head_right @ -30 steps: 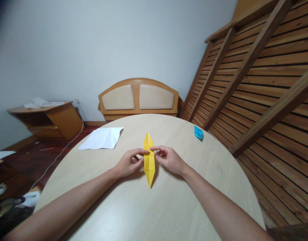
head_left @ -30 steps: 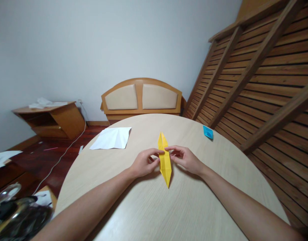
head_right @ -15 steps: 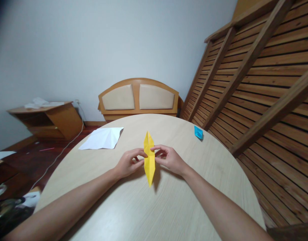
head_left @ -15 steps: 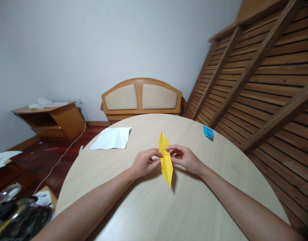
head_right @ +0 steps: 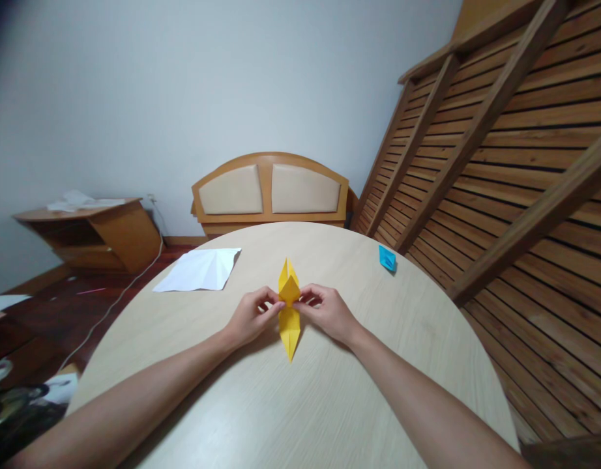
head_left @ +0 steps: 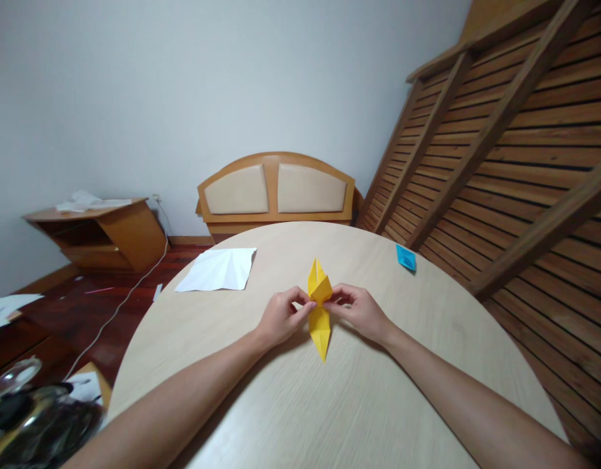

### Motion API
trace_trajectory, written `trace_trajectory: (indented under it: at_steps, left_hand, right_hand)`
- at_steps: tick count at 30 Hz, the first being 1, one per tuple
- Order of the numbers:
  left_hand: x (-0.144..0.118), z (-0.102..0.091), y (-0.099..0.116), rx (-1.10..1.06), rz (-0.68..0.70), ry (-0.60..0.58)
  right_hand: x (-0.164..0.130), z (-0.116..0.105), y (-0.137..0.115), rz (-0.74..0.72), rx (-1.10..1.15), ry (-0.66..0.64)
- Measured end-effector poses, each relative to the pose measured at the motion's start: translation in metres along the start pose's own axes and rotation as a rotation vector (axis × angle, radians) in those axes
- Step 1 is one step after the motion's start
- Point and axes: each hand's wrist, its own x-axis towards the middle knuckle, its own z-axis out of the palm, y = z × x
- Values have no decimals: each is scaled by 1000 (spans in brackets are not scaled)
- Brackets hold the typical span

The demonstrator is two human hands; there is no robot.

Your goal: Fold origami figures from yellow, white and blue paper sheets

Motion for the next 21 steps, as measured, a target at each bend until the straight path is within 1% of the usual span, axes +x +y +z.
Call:
trace_trajectory:
  at_steps: [7, 11, 14, 18, 21]
  left_hand:
    - [0, 3, 2, -147, -70, 2]
    - [0, 5, 1, -195, -78, 9]
    - [-1, 5, 3, -159, -55, 2]
    - [0, 2, 5, -71, 19, -37]
    - [1, 0, 5, -36, 34, -19]
  right_hand:
    - [-1, 5, -1, -8, 13, 81]
    - [0, 6, -1, 9, 28, 127]
    - [0, 6, -1, 10, 48, 133]
    - [0, 6, 0, -55, -3, 128]
    - [-1, 6, -1, -63, -39, 97]
